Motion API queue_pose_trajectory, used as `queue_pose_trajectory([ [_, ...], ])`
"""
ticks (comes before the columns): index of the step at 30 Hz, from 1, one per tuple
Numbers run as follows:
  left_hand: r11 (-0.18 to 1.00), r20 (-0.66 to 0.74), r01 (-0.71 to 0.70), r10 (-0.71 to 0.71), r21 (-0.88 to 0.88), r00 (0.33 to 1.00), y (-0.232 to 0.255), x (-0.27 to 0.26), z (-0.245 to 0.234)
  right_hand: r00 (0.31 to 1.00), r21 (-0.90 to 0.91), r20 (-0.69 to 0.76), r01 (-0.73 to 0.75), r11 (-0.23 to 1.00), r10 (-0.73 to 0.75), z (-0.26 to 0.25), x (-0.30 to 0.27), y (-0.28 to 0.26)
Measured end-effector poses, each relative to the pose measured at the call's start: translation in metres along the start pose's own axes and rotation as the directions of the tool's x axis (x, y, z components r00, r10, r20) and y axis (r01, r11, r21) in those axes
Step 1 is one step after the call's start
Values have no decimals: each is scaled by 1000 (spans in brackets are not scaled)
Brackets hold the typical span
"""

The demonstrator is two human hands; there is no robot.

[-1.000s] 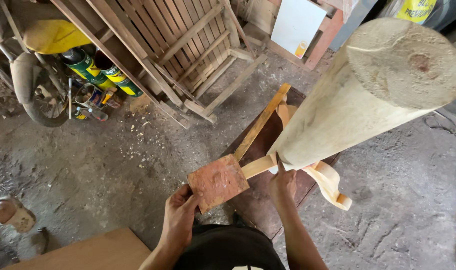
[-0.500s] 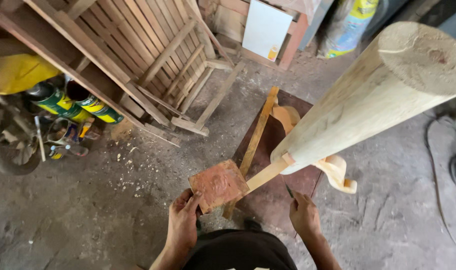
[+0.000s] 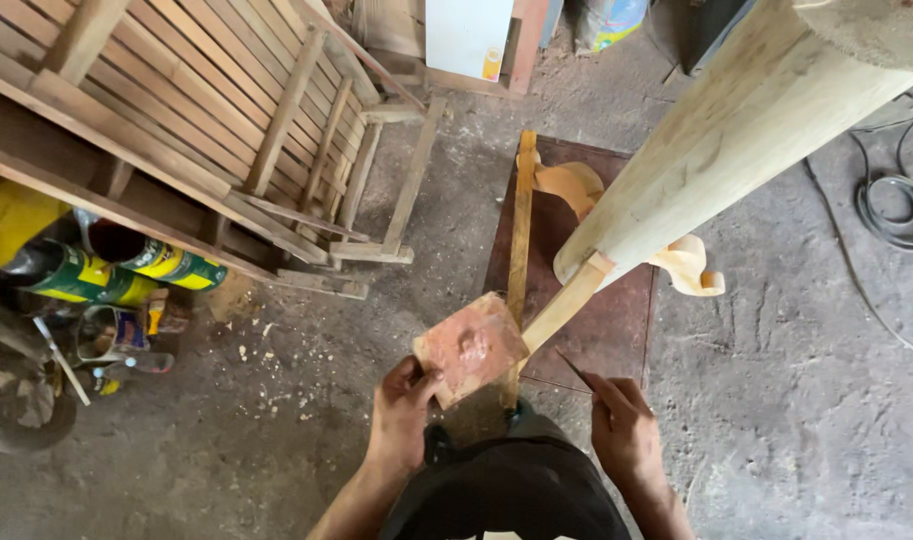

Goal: The person attaches curved wooden legs to a cylindrical wooden post and uses a small knife to carve and refine the wood at the points of connection.

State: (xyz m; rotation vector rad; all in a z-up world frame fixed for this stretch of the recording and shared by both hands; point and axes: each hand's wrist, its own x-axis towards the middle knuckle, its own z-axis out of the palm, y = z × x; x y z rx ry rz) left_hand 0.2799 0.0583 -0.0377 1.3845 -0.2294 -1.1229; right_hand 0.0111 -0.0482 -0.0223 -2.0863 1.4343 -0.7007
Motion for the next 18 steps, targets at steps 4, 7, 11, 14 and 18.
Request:
queue_pose_trajectory([
  [4, 1000, 34, 3, -3, 0, 999, 12, 7, 14, 998, -17, 2, 69, 997, -69, -12, 7, -34],
  [7, 999, 62, 5, -2, -49, 998, 17, 10, 24, 985, -1, 34, 168, 986, -168, -12, 18, -49],
  [11, 996, -22, 15, -13, 88, 1000, 19, 21, 28, 942, 31, 41, 333, 943, -334, 1, 43, -57],
  [14, 996, -14, -42, 43, 84, 999, 17, 28, 17, 915, 108, 52, 393, 913, -400, 14, 52, -62],
  [18, 998, -43, 58, -59, -33, 997, 24, 44, 7, 910, 171, 209, 327, 929, -359, 28, 66, -72],
])
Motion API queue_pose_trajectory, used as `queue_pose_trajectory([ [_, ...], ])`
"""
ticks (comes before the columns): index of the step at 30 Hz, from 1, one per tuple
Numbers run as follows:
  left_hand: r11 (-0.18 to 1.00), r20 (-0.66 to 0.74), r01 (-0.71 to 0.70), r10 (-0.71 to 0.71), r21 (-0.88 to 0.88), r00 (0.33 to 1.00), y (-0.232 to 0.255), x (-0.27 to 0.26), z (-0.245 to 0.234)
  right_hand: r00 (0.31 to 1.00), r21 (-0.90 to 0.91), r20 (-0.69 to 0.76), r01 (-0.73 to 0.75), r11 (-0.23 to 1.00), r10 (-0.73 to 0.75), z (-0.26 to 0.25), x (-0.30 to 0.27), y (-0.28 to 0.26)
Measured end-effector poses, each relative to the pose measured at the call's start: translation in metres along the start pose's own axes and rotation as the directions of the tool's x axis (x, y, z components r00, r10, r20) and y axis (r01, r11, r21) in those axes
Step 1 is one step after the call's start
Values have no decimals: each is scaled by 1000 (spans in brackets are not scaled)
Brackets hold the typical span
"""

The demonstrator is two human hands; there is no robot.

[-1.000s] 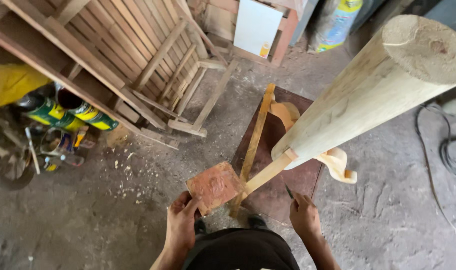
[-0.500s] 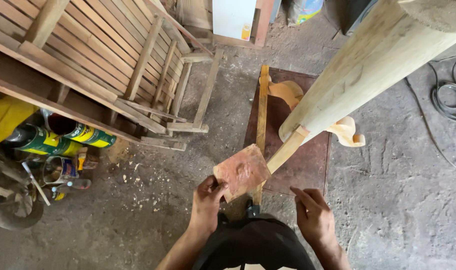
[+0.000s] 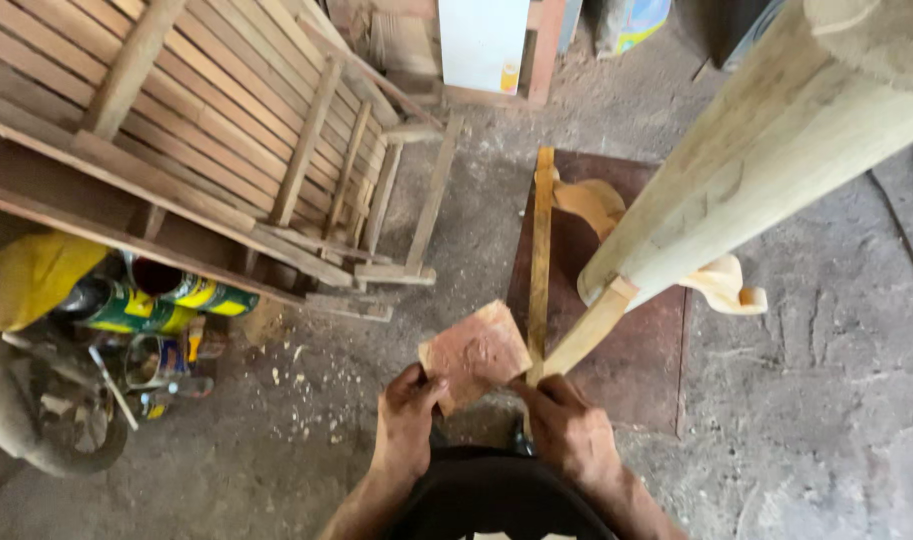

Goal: The person attaches curved wooden legs to a cylindrical wooden post and uses a small knife to carve and refine the wood at the points of connection.

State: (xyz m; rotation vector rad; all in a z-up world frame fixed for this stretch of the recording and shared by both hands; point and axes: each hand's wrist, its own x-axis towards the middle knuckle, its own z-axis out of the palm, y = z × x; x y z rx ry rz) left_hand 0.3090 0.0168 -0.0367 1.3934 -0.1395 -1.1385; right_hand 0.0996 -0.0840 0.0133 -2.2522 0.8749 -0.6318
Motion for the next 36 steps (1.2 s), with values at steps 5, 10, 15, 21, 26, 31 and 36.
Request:
queue_pose_trajectory([
  [5, 996, 32, -87, 88, -35, 996, 20, 31, -35, 972, 87, -215, -72, 994, 90, 24, 12, -5],
  [10, 999, 100, -44, 47, -30, 994, 54, 92, -96, 840, 49, -336, -436, 899, 426, 60, 34, -18],
  [15, 995, 135, -2, -12, 105, 991, 80, 156, -145, 723, 10, -447, -584, 811, 526, 109, 63, -53],
  [21, 989, 265, 62, -97, 136, 959, 109, 209, -150, 617, 37, -568, -641, 767, 544, 141, 81, -86],
  [26, 988, 323, 73, -115, 137, 940, 132, 225, -125, 494, 45, -651, -732, 679, 576, 139, 81, -94],
  [31, 993, 347, 80, -107, 90, 932, 135, 242, -106, 439, 51, -717, -741, 669, 542, 132, 81, -76],
  [36, 981, 414, 89, -154, 171, 897, 145, 274, -92, 424, 55, -741, -735, 676, 521, 120, 104, -42],
])
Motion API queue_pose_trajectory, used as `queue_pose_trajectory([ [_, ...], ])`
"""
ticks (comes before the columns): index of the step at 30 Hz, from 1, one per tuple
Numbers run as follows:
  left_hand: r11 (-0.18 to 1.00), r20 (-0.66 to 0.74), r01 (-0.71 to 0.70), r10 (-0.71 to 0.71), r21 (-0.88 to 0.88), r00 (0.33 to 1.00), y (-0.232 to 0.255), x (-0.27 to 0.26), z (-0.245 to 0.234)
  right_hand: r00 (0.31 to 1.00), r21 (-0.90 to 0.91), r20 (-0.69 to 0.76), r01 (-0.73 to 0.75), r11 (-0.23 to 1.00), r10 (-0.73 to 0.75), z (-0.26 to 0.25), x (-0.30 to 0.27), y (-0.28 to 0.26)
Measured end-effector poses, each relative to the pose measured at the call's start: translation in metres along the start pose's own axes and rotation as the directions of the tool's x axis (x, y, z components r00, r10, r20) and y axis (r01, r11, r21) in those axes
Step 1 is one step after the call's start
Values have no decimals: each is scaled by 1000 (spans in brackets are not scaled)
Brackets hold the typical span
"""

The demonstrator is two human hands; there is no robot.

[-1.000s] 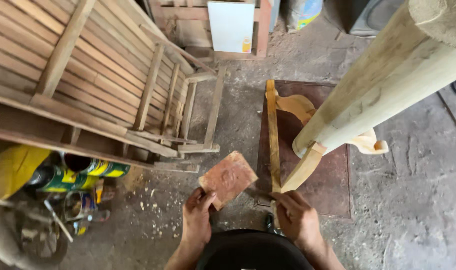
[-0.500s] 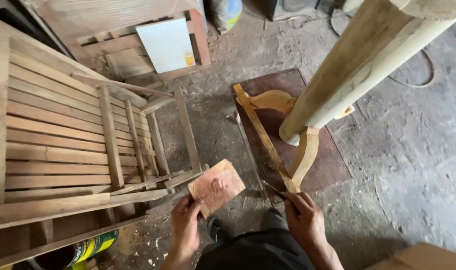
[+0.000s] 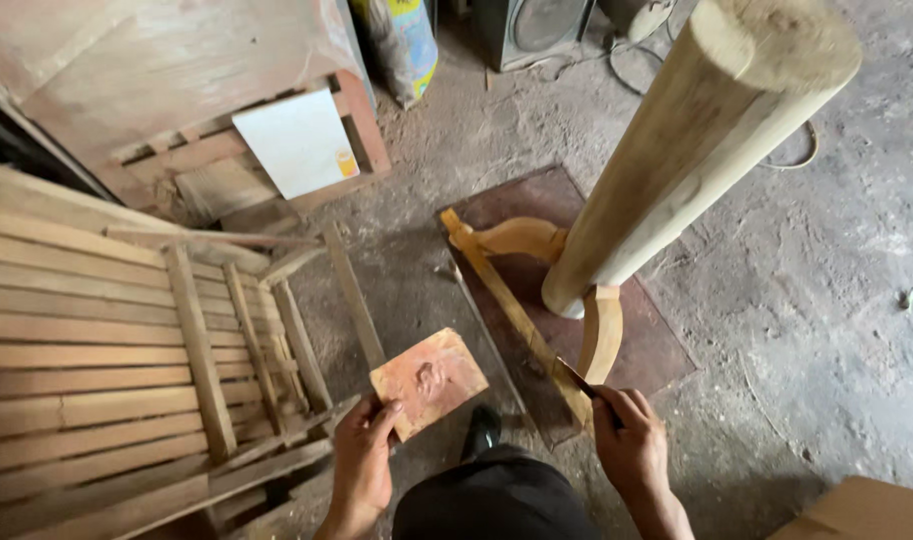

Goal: The person attaches curved wooden legs to a cylindrical wooden post and uses a small knife to carve and refine the wood at the points of connection.

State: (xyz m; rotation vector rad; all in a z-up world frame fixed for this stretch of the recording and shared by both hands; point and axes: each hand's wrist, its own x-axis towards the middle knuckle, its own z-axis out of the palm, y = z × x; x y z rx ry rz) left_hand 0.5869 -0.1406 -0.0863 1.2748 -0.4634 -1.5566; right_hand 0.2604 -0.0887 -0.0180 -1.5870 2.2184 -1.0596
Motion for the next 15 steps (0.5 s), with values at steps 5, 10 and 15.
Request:
queue_pose_trajectory([
  [5, 993, -70, -34, 42, 113, 997, 22, 37, 25, 999, 15, 8, 33, 999, -33, 17, 58, 0],
  [10, 999, -16, -6, 7, 48, 1000, 35, 62, 59, 997, 61, -59, 52, 997, -49, 8, 85, 1],
  [15, 986, 136, -163, 157, 32, 978, 37, 70, 86, 987, 47, -164, -1, 999, 8, -1, 72, 19],
])
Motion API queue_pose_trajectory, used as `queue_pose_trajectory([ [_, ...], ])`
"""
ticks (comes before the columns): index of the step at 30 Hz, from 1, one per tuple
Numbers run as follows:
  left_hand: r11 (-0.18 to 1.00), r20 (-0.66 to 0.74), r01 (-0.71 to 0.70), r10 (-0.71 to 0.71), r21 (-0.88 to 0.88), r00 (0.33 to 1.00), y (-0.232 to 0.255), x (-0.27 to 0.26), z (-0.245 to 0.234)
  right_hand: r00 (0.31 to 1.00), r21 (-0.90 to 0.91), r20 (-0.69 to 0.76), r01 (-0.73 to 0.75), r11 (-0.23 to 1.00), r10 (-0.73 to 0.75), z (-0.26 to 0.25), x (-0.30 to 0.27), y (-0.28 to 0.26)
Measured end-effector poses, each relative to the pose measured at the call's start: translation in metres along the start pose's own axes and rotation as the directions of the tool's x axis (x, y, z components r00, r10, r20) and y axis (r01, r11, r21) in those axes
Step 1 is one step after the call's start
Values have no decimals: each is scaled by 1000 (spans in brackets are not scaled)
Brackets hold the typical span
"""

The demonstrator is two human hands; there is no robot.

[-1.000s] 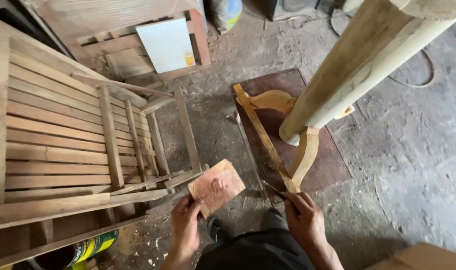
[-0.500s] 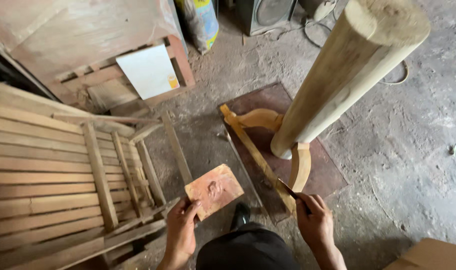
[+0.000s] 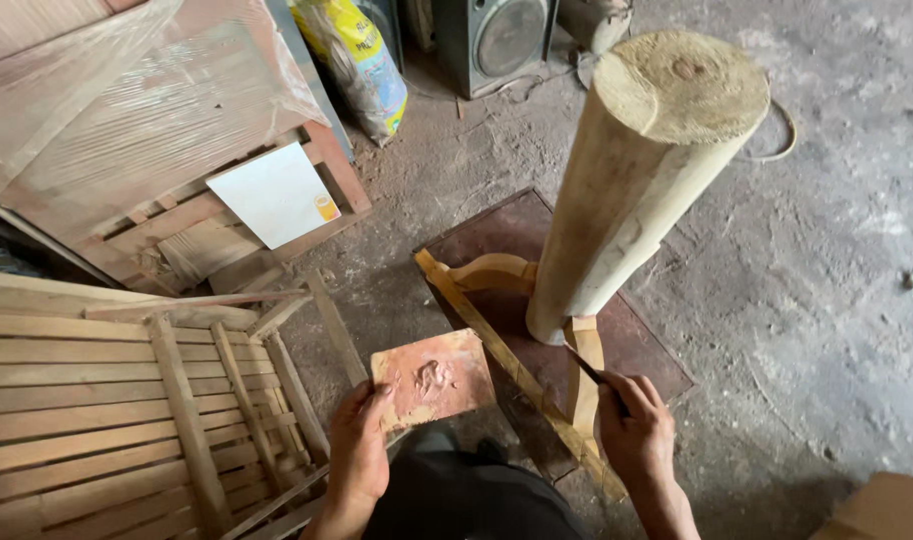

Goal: The person attaches curved wooden legs to a cylindrical wooden post and uses a small knife to carve and refine the wood at the points of connection.

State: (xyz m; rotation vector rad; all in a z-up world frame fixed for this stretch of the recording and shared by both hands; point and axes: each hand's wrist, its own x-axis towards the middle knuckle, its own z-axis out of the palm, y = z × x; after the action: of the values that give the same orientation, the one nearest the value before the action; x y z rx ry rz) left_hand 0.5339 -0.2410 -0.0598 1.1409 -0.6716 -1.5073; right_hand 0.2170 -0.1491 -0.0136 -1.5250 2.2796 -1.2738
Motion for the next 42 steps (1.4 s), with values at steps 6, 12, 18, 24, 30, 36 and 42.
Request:
queue_pose_trajectory([
  [6, 974, 53, 171, -181, 146, 982, 20, 19, 37, 946, -105, -61, -324, 940, 319, -20, -41, 44],
  [12, 969, 219, 100, -150, 225, 964, 30, 42, 75, 854, -123, -120, -518, 846, 506, -16, -71, 67],
  [18, 966, 415, 102, -196, 238, 889, 31, 80, 105, 862, -18, -167, -487, 873, 478, 15, -63, 63],
  [24, 932, 517, 179, -327, 316, 791, 24, 132, 126, 817, 172, -187, -520, 837, 546, 65, -40, 53],
  [30, 867, 604, 204, -468, 454, 645, 29, 208, 137, 654, 504, -320, -495, 708, 685, 157, -13, 53],
  [36, 711, 497, 122, -592, 693, 634, 50, 291, 128, 410, 867, -422, -80, 493, 809, 250, 38, 31],
  [42, 694, 590, -21, -596, 719, 545, 54, 350, 125, 263, 868, -495, 195, 456, 828, 294, 78, 21],
])
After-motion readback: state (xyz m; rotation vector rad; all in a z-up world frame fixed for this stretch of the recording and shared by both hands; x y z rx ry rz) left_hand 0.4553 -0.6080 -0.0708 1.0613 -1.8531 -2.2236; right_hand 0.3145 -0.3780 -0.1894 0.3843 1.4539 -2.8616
